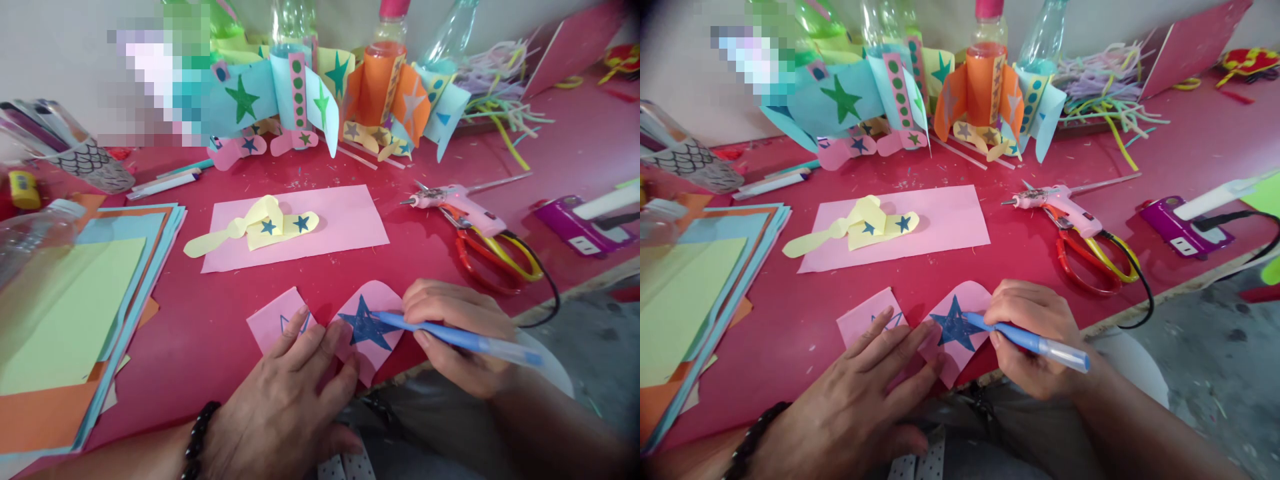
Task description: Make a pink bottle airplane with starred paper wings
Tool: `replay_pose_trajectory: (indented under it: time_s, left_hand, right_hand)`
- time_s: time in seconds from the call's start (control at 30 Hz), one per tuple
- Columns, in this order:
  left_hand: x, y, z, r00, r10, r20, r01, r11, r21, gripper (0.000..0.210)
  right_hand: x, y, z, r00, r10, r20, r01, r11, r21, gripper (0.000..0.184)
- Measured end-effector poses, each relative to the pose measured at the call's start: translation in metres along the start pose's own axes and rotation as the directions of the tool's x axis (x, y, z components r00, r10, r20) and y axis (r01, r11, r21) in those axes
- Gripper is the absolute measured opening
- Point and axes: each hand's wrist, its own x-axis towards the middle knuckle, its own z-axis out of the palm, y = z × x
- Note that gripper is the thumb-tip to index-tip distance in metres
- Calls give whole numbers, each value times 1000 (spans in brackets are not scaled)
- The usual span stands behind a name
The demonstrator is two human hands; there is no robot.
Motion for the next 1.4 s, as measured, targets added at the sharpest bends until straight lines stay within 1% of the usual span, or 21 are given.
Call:
replay_pose_trajectory:
  time_s: [0.27, 0.47, 0.73, 0.87, 0.93, 1.07, 1.23, 1.33, 1.4]
  left_hand:
    - [-2, 0, 3, 1000, 1, 23, -1, 1000, -23, 59]
    - [0, 1, 1, 1000, -1, 18, 2, 1000, -10, 58]
    - [0, 1, 0, 1000, 13, 20, -13, 1000, 5, 59]
    - [-1, 1, 2, 1000, 7, 12, -7, 1000, 15, 59]
    - [-1, 1, 2, 1000, 7, 9, -7, 1000, 19, 59]
    - [1, 0, 2, 1000, 8, 4, -8, 1000, 26, 60]
    - [2, 1, 0, 1000, 7, -17, -6, 1000, 30, 59]
    - [1, 1, 0, 1000, 5, -16, -5, 1000, 24, 58]
    - [1, 2, 1, 1000, 0, -10, 0, 1000, 19, 60]
  right_hand:
    - [-1, 3, -1, 1000, -29, 2, 29, 999, 24, 27]
    - [-3, 4, 0, 1000, -10, 13, 9, 999, 38, 26]
    - [-4, 1, -2, 1000, -15, 13, 14, 998, 60, 23]
    - [-5, 1, -2, 1000, -27, -10, 28, 996, 82, 21]
    - [-5, 1, -2, 999, -14, -31, 17, 996, 89, 21]
    - [-4, 2, 0, 998, -6, -56, 10, 998, 65, 23]
    - [-2, 1, 0, 1000, -21, -4, 22, 1000, 21, 23]
    - [-2, 1, -1, 1000, -6, 12, 5, 999, 52, 20]
    - [-3, 1, -2, 1000, 8, 1, -8, 997, 81, 18]
